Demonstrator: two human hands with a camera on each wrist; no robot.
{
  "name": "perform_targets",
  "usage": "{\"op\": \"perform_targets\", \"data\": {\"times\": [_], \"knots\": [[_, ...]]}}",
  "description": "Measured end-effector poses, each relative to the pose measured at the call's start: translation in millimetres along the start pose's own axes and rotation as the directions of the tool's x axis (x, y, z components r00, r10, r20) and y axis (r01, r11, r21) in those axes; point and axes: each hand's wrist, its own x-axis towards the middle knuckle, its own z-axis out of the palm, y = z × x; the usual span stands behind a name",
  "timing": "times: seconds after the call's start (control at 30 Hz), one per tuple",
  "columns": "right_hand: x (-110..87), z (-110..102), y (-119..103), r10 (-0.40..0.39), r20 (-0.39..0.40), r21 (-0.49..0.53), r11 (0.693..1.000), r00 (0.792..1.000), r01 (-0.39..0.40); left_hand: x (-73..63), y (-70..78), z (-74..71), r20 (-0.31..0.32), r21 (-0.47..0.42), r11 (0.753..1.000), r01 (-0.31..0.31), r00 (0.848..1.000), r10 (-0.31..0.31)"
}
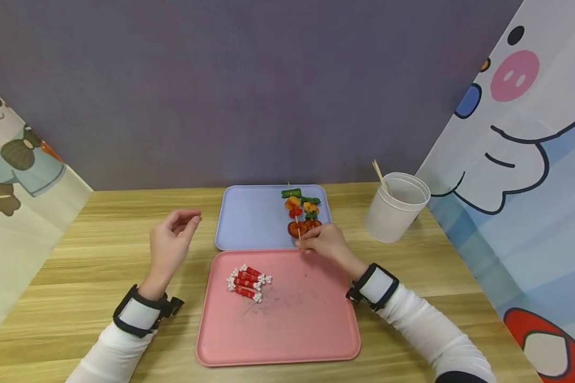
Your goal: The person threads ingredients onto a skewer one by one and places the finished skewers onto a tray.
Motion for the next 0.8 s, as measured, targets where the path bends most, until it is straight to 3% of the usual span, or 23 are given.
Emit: {"op": "perform_targets", "data": {"times": [0.23,0.53,0.67,0.8], "knots": [[11.0,-0.1,-4.4,-0.030,0.001,-0.159,0.987,1.000,0.029,7.7,-32.7,-11.9,-0.045,0.022,1.000,-0.021,0.999,0.022],[21.0,1.7,-5.4,0.028,0.037,-0.059,0.998,0.999,-0.026,7.0,-33.4,-13.0,-0.035,0.071,0.997,-0.033,0.999,0.036],[23.2,2.8,-4.9,0.004,0.028,-0.134,0.991,1.000,0.000,7.0,-34.9,-13.0,-0.035,0.097,0.994,-0.045,0.998,0.049],[27.5,5.3,-2.4,-0.069,0.037,-0.250,0.965,0.997,0.076,7.5,-34.6,-13.1,-0.029,0.113,0.993,-0.037,0.999,0.040]]}}
